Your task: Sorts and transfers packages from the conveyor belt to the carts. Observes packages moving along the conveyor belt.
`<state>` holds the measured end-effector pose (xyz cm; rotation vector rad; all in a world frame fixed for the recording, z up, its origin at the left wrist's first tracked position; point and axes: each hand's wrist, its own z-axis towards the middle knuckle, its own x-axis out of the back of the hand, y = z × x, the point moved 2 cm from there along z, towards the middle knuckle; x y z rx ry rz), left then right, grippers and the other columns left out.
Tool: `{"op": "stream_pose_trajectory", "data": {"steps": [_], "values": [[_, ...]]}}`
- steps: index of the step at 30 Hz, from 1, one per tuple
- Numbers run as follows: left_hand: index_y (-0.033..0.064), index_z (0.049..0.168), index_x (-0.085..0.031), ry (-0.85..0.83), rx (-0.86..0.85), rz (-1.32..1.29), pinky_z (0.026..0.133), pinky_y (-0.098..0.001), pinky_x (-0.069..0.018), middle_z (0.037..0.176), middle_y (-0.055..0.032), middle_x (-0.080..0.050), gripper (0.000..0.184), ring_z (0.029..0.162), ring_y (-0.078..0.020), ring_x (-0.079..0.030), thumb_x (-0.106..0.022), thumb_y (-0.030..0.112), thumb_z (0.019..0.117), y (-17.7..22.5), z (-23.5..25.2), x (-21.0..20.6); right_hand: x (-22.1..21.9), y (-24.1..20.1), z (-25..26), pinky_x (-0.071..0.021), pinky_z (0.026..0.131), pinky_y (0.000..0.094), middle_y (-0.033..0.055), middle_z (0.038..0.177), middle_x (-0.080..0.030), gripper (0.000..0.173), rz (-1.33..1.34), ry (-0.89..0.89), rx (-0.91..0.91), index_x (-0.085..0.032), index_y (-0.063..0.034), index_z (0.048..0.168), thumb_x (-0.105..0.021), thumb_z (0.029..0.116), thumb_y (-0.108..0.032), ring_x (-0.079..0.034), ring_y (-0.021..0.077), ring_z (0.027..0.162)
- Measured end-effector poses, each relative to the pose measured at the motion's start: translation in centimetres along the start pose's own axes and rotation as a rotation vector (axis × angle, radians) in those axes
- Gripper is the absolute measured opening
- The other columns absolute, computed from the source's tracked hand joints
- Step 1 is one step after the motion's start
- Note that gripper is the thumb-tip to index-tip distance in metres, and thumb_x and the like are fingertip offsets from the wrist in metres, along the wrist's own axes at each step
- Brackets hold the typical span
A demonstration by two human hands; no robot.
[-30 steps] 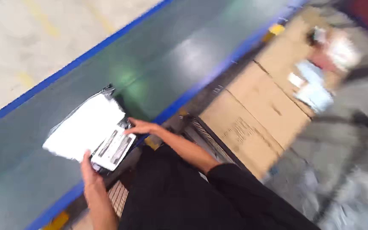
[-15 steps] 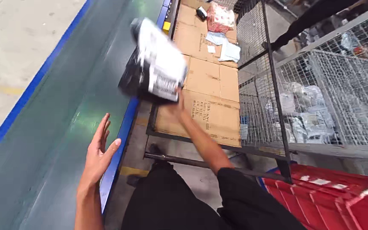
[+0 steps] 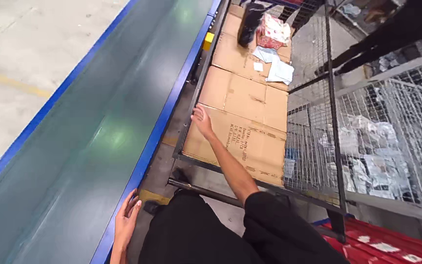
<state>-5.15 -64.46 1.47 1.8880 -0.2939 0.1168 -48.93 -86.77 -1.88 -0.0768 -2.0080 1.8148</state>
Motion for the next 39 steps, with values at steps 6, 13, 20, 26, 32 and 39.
{"op": "stream_pose_trajectory", "data": {"steps": [6,13,20,26,32,39], "values": [[-0.0050,0.139,-0.055,0.202,0.096,-0.035,0.102,-0.0358,-0.0549,0.140,-0.0207,-0.060,0.043,0.121,-0.0212,-0.065,-0.059,0.011,0.0990,-3.4,-4.0,1.7,-9.0,1.2,-10.4,-0.0552,0.102,0.0403,0.0133,0.128,-0.068,0.048,-0.046,0.023,0.101,-0.056,-0.0001,0.138,-0.067,0.0932,-0.012,-0.065,0.0206,0.119],[0.0002,0.138,-0.059,0.320,0.099,0.010,0.100,-0.0396,-0.0572,0.136,-0.0172,-0.064,0.040,0.115,-0.0217,-0.069,-0.059,0.016,0.1010,-6.3,-7.6,5.0,-17.9,-1.8,-16.5,-0.0547,0.102,0.0410,0.0060,0.124,-0.071,0.039,-0.214,-0.251,0.330,-0.064,-0.0064,0.132,-0.065,0.0941,-0.014,-0.065,0.0172,0.119],[0.0051,0.137,-0.062,0.640,0.240,-0.024,0.100,-0.0416,-0.0571,0.134,-0.0133,-0.066,0.038,0.112,-0.0206,-0.069,-0.057,0.020,0.1028,-10.6,-15.4,10.3,-26.3,-5.0,-21.7,-0.0530,0.103,0.0463,0.0160,0.128,-0.067,0.042,-0.332,-0.634,0.574,-0.060,0.0005,0.135,-0.061,0.0980,-0.018,-0.064,0.0258,0.122],[0.0036,0.135,-0.062,1.091,0.363,-0.143,0.095,-0.0396,-0.0587,0.129,-0.0128,-0.067,0.036,0.109,-0.0202,-0.070,-0.056,0.014,0.1010,-14.2,-22.9,13.0,-33.4,-5.7,-27.0,-0.0534,0.099,0.0429,0.0181,0.124,-0.068,0.039,-0.315,-0.866,0.680,-0.061,0.0022,0.131,-0.059,0.0962,-0.015,-0.065,0.0256,0.116],[-0.0014,0.145,-0.049,1.518,0.616,-0.153,0.101,-0.0458,-0.0554,0.133,-0.0189,-0.063,0.053,0.117,-0.0279,-0.066,-0.063,0.018,0.0982,-18.9,-32.1,17.9,-40.7,-7.3,-34.1,-0.0555,0.095,0.0475,0.0192,0.126,-0.068,0.043,-0.381,-1.197,0.742,-0.060,0.0013,0.134,-0.061,0.0942,-0.015,-0.067,0.0293,0.113],[-0.0048,0.156,-0.028,1.639,0.804,0.065,0.119,-0.0574,-0.0353,0.158,-0.0304,-0.035,0.087,0.146,-0.0441,-0.038,-0.076,0.025,0.0904,-24.0,-41.9,32.3,-46.4,-8.9,-43.5,-0.0604,0.089,0.0382,0.0137,0.120,-0.072,0.041,-0.376,-1.485,0.582,-0.060,-0.0013,0.133,-0.065,0.0945,-0.015,-0.072,0.0184,0.103]]}}
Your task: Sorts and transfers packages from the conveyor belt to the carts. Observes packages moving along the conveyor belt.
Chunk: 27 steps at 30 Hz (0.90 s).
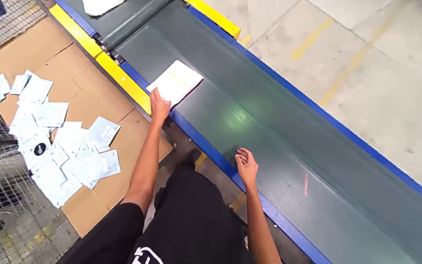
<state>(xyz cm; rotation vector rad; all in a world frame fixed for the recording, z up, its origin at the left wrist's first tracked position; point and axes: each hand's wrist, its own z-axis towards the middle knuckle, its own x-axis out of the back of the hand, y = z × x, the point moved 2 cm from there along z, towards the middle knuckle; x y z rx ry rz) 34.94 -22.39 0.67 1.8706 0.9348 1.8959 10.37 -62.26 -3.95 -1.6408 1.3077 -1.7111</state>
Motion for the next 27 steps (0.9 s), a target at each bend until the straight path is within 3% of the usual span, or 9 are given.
{"op": "stream_pose_trajectory", "data": {"steps": [4,7,9,12,13,15,20,23,27], "values": [[-0.0043,0.157,-0.027,-0.249,-0.071,0.163,0.117,-0.0687,-0.0284,0.157,-0.0337,-0.033,0.121,0.145,-0.0542,-0.033,-0.093,0.044,0.0686,-0.3,6.2,-2.3,-4.2,-4.6,4.0,-0.0607,0.093,0.0375,0.0117,0.124,-0.071,0.046,0.138,-0.224,-0.095,-0.054,-0.0029,0.140,-0.065,0.0985,-0.017,-0.073,0.0174,0.106],[0.0033,0.160,-0.027,-0.396,-0.056,0.182,0.105,-0.0740,-0.0387,0.151,-0.0344,-0.039,0.133,0.137,-0.0567,-0.038,-0.100,0.043,0.0549,1.4,5.3,-4.8,-7.4,-7.5,6.5,-0.0597,0.095,0.0365,0.0108,0.128,-0.070,0.053,0.108,-0.362,-0.055,-0.048,-0.0040,0.146,-0.064,0.1000,-0.024,-0.071,0.0160,0.109],[0.0016,0.153,-0.037,-0.428,-0.052,0.046,0.105,-0.0678,-0.0452,0.137,-0.0320,-0.056,0.118,0.128,-0.0494,-0.054,-0.099,0.036,0.0594,2.6,2.7,-6.6,-9.4,-8.5,7.2,-0.0599,0.094,0.0366,0.0113,0.130,-0.069,0.058,0.183,-0.385,-0.086,-0.044,-0.0033,0.149,-0.064,0.1003,-0.027,-0.071,0.0168,0.110],[-0.0065,0.141,-0.051,-0.525,-0.031,-0.183,0.107,-0.0574,-0.0486,0.126,-0.0288,-0.064,0.079,0.121,-0.0390,-0.063,-0.087,0.030,0.0806,4.2,-1.3,-9.2,-10.7,-8.3,6.8,-0.0629,0.089,0.0406,0.0112,0.132,-0.067,0.065,0.421,-0.339,-0.273,-0.035,-0.0050,0.154,-0.064,0.1014,-0.031,-0.071,0.0206,0.111],[-0.0060,0.136,-0.056,-0.592,-0.038,-0.331,0.103,-0.0500,-0.0541,0.121,-0.0235,-0.069,0.061,0.114,-0.0308,-0.068,-0.081,0.023,0.0877,5.1,-3.0,-9.8,-10.4,-7.9,6.4,-0.0632,0.088,0.0419,0.0117,0.131,-0.067,0.065,0.474,-0.305,-0.319,-0.035,-0.0055,0.153,-0.065,0.1010,-0.031,-0.071,0.0219,0.111],[-0.0075,0.134,-0.053,-0.828,-0.042,-0.667,0.095,-0.0430,-0.0602,0.115,-0.0178,-0.071,0.044,0.104,-0.0234,-0.072,-0.067,0.012,0.0974,7.5,-6.8,-10.4,-9.1,-6.7,4.9,-0.0628,0.087,0.0436,0.0136,0.129,-0.067,0.066,0.537,-0.240,-0.362,-0.038,-0.0054,0.153,-0.067,0.0989,-0.029,-0.071,0.0235,0.109],[-0.0058,0.134,-0.046,-1.356,-0.103,-0.866,0.094,-0.0431,-0.0607,0.113,-0.0117,-0.072,0.041,0.101,-0.0218,-0.073,-0.062,0.003,0.0972,15.6,-16.9,-12.2,-2.5,-2.9,-3.0,-0.0602,0.093,0.0438,0.0153,0.133,-0.062,0.076,1.002,-0.088,-0.297,-0.015,-0.0056,0.159,-0.062,0.1011,-0.020,-0.068,0.0245,0.114],[-0.0042,0.140,-0.042,-1.521,-0.161,-0.739,0.093,-0.0432,-0.0613,0.118,-0.0122,-0.071,0.047,0.104,-0.0226,-0.072,-0.063,0.005,0.0985,18.9,-23.4,-15.1,1.8,0.6,-10.6,-0.0615,0.089,0.0446,0.0157,0.124,-0.066,0.071,1.141,0.186,-0.258,-0.017,-0.0040,0.157,-0.059,0.1012,-0.014,-0.071,0.0247,0.104],[0.0010,0.155,-0.027,-1.715,-0.429,-0.408,0.098,-0.0396,-0.0589,0.137,-0.0133,-0.061,0.074,0.117,-0.0209,-0.066,-0.067,0.023,0.0964,21.6,-31.4,-19.0,8.0,6.4,-21.3,-0.0598,0.094,0.0450,0.0195,0.131,-0.062,0.073,1.128,0.634,-0.294,-0.015,-0.0025,0.159,-0.059,0.1010,-0.010,-0.069,0.0256,0.110]]}}
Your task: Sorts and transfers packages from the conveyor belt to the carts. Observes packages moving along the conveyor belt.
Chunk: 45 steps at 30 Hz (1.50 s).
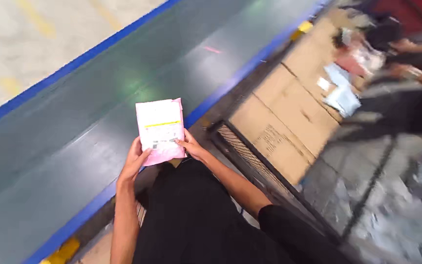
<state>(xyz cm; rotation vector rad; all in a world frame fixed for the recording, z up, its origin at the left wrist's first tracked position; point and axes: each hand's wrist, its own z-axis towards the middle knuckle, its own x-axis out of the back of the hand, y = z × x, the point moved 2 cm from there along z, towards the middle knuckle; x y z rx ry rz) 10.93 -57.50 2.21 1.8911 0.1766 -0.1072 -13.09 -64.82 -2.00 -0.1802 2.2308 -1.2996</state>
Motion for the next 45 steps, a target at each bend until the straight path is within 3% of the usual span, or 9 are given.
{"op": "stream_pose_trajectory", "data": {"steps": [2,6,10,14,22,29,33,39,45], "values": [[0.0055,0.158,-0.026,-0.084,0.067,0.102,0.101,-0.0427,-0.0567,0.142,-0.0131,-0.058,0.084,0.121,-0.0248,-0.064,-0.069,0.036,0.0933,-1.0,2.1,-3.0,7.3,-2.4,-1.6,-0.0588,0.096,0.0459,0.0203,0.134,-0.060,0.071,0.039,0.224,0.072,-0.018,-0.0039,0.159,-0.058,0.1019,-0.012,-0.068,0.0263,0.112],[0.0056,0.157,-0.030,-0.203,0.144,0.166,0.101,-0.0466,-0.0571,0.141,-0.0143,-0.060,0.077,0.122,-0.0303,-0.065,-0.066,0.032,0.0951,-2.4,4.6,-8.2,25.6,-13.1,-3.9,-0.0590,0.091,0.0438,0.0166,0.130,-0.063,0.062,-0.122,0.707,0.249,-0.032,-0.0069,0.155,-0.060,0.1015,-0.019,-0.068,0.0221,0.108],[0.0064,0.158,-0.027,-0.243,0.219,0.259,0.099,-0.0454,-0.0581,0.143,-0.0141,-0.059,0.084,0.121,-0.0292,-0.065,-0.069,0.036,0.0924,-3.1,7.2,-13.1,46.2,-29.4,-6.9,-0.0584,0.099,0.0469,0.0206,0.157,-0.039,0.082,0.044,1.017,0.519,0.004,-0.0169,0.164,-0.052,0.1073,-0.035,-0.059,0.0296,0.129],[0.0067,0.158,-0.028,-0.225,0.203,0.350,0.101,-0.0415,-0.0567,0.146,-0.0126,-0.057,0.083,0.123,-0.0249,-0.064,-0.069,0.036,0.0932,-2.3,9.6,-17.4,53.9,-35.7,-10.8,-0.0590,0.097,0.0494,0.0242,0.159,-0.034,0.090,0.195,1.170,0.525,0.001,-0.0189,0.164,-0.059,0.1028,-0.045,-0.056,0.0382,0.132],[0.0056,0.153,-0.041,-0.224,0.216,0.435,0.098,-0.0402,-0.0579,0.141,-0.0128,-0.061,0.064,0.119,-0.0244,-0.067,-0.064,0.029,0.0975,-2.9,9.9,-17.9,48.3,-18.8,-10.1,-0.0596,0.092,0.0440,0.0141,0.138,-0.062,0.064,0.018,0.892,0.138,-0.028,-0.0132,0.158,-0.056,0.1050,-0.038,-0.069,0.0274,0.113],[0.0008,0.146,-0.048,-0.018,0.189,0.409,0.096,-0.0393,-0.0585,0.135,-0.0161,-0.064,0.049,0.114,-0.0223,-0.068,-0.058,0.020,0.1018,-3.7,8.0,-14.2,38.7,-9.8,-9.4,-0.0588,0.094,0.0414,0.0162,0.133,-0.065,0.047,0.059,0.918,0.089,-0.041,-0.0050,0.150,-0.051,0.1078,-0.024,-0.069,0.0260,0.114],[-0.0010,0.143,-0.051,0.243,0.171,0.439,0.097,-0.0435,-0.0585,0.133,-0.0187,-0.064,0.046,0.115,-0.0244,-0.068,-0.061,0.019,0.1025,-4.0,4.9,-10.3,30.3,-6.3,-6.9,-0.0605,0.089,0.0413,0.0190,0.127,-0.066,0.046,-0.224,0.872,0.187,-0.046,0.0012,0.145,-0.056,0.1045,-0.018,-0.070,0.0248,0.107],[-0.0011,0.140,-0.054,0.864,0.203,0.490,0.094,-0.0437,-0.0585,0.125,-0.0171,-0.068,0.044,0.107,-0.0258,-0.071,-0.061,0.017,0.1000,-3.5,-1.9,-0.9,17.2,-5.7,-1.9,-0.0552,0.095,0.0375,0.0211,0.120,-0.067,0.041,-0.788,0.633,0.368,-0.054,0.0051,0.137,-0.059,0.1016,-0.015,-0.067,0.0227,0.108],[-0.0046,0.147,-0.046,1.319,0.241,0.688,0.113,-0.0539,-0.0432,0.144,-0.0284,-0.052,0.068,0.134,-0.0414,-0.052,-0.069,0.033,0.0955,-2.2,-10.0,11.1,7.8,-5.9,4.9,-0.0608,0.079,0.0344,0.0159,0.108,-0.071,0.039,-0.874,0.180,0.369,-0.054,0.0058,0.135,-0.058,0.1010,-0.013,-0.071,0.0163,0.087]]}}
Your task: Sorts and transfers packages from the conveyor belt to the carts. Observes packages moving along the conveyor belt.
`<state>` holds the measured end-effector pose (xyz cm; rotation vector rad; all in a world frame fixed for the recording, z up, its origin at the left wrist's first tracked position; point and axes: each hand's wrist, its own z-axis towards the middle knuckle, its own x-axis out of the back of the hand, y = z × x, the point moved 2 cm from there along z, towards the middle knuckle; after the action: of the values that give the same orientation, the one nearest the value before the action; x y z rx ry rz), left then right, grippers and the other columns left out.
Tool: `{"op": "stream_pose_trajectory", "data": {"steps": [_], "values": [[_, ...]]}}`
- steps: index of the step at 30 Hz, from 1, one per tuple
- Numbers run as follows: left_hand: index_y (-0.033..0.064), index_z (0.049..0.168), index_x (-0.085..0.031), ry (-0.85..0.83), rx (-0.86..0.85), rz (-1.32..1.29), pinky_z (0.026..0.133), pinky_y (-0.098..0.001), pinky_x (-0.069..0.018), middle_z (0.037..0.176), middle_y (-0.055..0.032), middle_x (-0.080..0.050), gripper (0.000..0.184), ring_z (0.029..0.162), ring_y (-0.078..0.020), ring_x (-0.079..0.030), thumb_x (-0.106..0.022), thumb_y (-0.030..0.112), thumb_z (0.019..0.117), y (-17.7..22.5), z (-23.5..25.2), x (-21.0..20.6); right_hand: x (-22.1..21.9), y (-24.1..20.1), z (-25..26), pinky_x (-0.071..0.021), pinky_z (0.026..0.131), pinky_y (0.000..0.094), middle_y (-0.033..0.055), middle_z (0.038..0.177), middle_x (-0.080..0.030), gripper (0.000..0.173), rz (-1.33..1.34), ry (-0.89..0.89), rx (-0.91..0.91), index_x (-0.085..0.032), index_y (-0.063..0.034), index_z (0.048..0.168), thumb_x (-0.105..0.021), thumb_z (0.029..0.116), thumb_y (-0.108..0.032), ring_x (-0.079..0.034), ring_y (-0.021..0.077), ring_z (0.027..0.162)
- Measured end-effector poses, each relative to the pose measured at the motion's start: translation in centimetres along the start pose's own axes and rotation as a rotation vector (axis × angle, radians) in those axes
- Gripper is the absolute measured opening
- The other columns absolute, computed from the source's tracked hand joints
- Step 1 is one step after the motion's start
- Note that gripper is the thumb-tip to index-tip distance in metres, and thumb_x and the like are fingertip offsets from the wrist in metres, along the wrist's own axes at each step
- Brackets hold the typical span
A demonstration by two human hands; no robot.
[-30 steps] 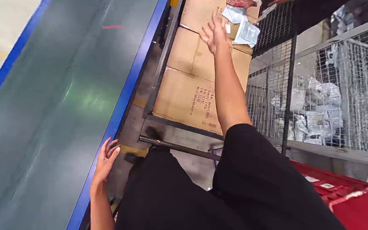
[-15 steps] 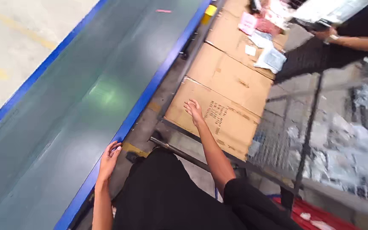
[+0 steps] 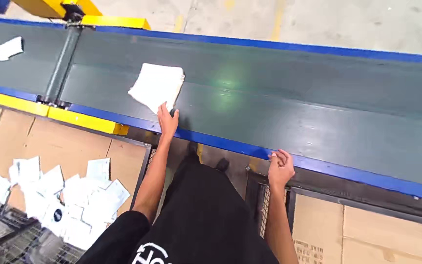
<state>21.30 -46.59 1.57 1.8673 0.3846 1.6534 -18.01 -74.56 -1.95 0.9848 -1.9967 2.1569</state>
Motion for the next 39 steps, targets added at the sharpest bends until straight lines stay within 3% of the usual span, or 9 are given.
{"op": "stream_pose_trajectory", "data": {"steps": [5,9,14,22,25,27,33,36,39], "values": [[-0.0051,0.155,-0.031,0.111,0.105,0.130,0.120,-0.0610,-0.0291,0.159,-0.0321,-0.032,0.095,0.148,-0.0489,-0.031,-0.077,0.044,0.0878,-5.7,10.5,2.9,-10.9,-6.1,4.2,-0.0617,0.090,0.0398,0.0124,0.117,-0.073,0.041,0.050,-0.418,-0.175,-0.058,-0.0005,0.136,-0.060,0.1029,-0.025,-0.073,0.0198,0.102],[-0.0023,0.145,-0.050,-0.194,0.226,0.077,0.108,-0.0675,-0.0403,0.141,-0.0339,-0.052,0.096,0.132,-0.0513,-0.049,-0.080,0.061,0.0796,-6.6,15.5,1.4,-21.6,-12.2,7.0,-0.0587,0.096,0.0423,0.0110,0.129,-0.068,0.056,-0.031,-0.621,-0.200,-0.053,-0.0055,0.143,-0.065,0.1000,-0.039,-0.069,0.0198,0.113],[-0.0027,0.134,-0.058,-0.540,0.061,-0.210,0.098,-0.0486,-0.0549,0.121,-0.0230,-0.067,0.061,0.110,-0.0285,-0.067,-0.079,0.032,0.0888,-4.3,13.8,-0.5,-25.2,-14.0,7.7,-0.0537,0.099,0.0553,0.0199,0.121,-0.070,0.079,-0.097,-0.456,-0.276,-0.048,0.0006,0.145,-0.077,0.0880,-0.046,-0.067,0.0338,0.112],[0.0126,0.160,-0.002,-0.720,-0.016,-0.774,0.101,-0.0408,-0.0565,0.153,-0.0126,-0.042,0.086,0.126,-0.0179,-0.059,-0.061,0.010,0.0977,6.6,2.6,-4.6,-12.7,-8.0,10.0,-0.0507,0.101,0.0541,0.0179,0.120,-0.071,0.064,0.082,-0.467,-0.279,-0.060,-0.0029,0.137,-0.075,0.0910,-0.044,-0.067,0.0305,0.112],[0.0081,0.155,-0.010,-0.808,-0.178,-0.722,0.097,-0.0341,-0.0574,0.142,-0.0074,-0.048,0.082,0.118,-0.0107,-0.062,-0.064,0.012,0.0929,12.5,-1.4,-5.5,-6.6,-3.8,9.0,-0.0518,0.097,0.0503,0.0208,0.114,-0.069,0.055,0.266,-0.349,-0.227,-0.064,0.0028,0.126,-0.082,0.0862,-0.032,-0.066,0.0301,0.106],[0.0099,0.152,-0.017,-0.928,-0.232,-0.698,0.093,-0.0312,-0.0595,0.134,-0.0005,-0.055,0.081,0.112,-0.0072,-0.065,-0.068,0.019,0.0895,16.6,-4.6,-7.1,-1.0,-1.7,6.1,-0.0535,0.100,0.0462,0.0243,0.124,-0.064,0.058,0.575,-0.302,-0.275,-0.054,0.0065,0.136,-0.078,0.0904,-0.019,-0.066,0.0291,0.111],[0.0173,0.140,-0.041,-1.427,-0.270,-0.596,0.078,-0.0289,-0.0638,0.112,0.0061,-0.069,0.058,0.093,-0.0075,-0.072,-0.064,0.045,0.0944,31.7,-19.3,-17.8,17.9,4.7,-6.6,-0.0601,0.088,0.0370,0.0086,0.111,-0.070,0.049,1.151,0.078,-0.571,-0.042,-0.0050,0.145,-0.060,0.1012,-0.017,-0.070,0.0152,0.096],[0.0083,0.154,-0.032,-1.607,-0.379,-0.463,0.090,-0.0400,-0.0616,0.128,-0.0074,-0.066,0.081,0.107,-0.0190,-0.070,-0.061,0.056,0.0954,36.7,-29.6,-25.1,25.4,11.4,-11.6,-0.0621,0.085,0.0385,0.0097,0.107,-0.072,0.044,1.168,0.488,-0.617,-0.045,-0.0042,0.141,-0.056,0.1030,-0.024,-0.072,0.0174,0.094],[-0.0037,0.154,-0.035,-1.395,-1.050,-0.108,0.113,-0.0449,-0.0475,0.154,-0.0176,-0.049,0.077,0.138,-0.0253,-0.053,-0.061,0.044,0.0981,37.9,-38.9,-30.9,32.6,20.6,-13.7,-0.0627,0.084,0.0417,0.0130,0.107,-0.072,0.043,1.132,0.863,-0.591,-0.044,-0.0005,0.139,-0.055,0.1051,-0.025,-0.073,0.0210,0.094]]}}
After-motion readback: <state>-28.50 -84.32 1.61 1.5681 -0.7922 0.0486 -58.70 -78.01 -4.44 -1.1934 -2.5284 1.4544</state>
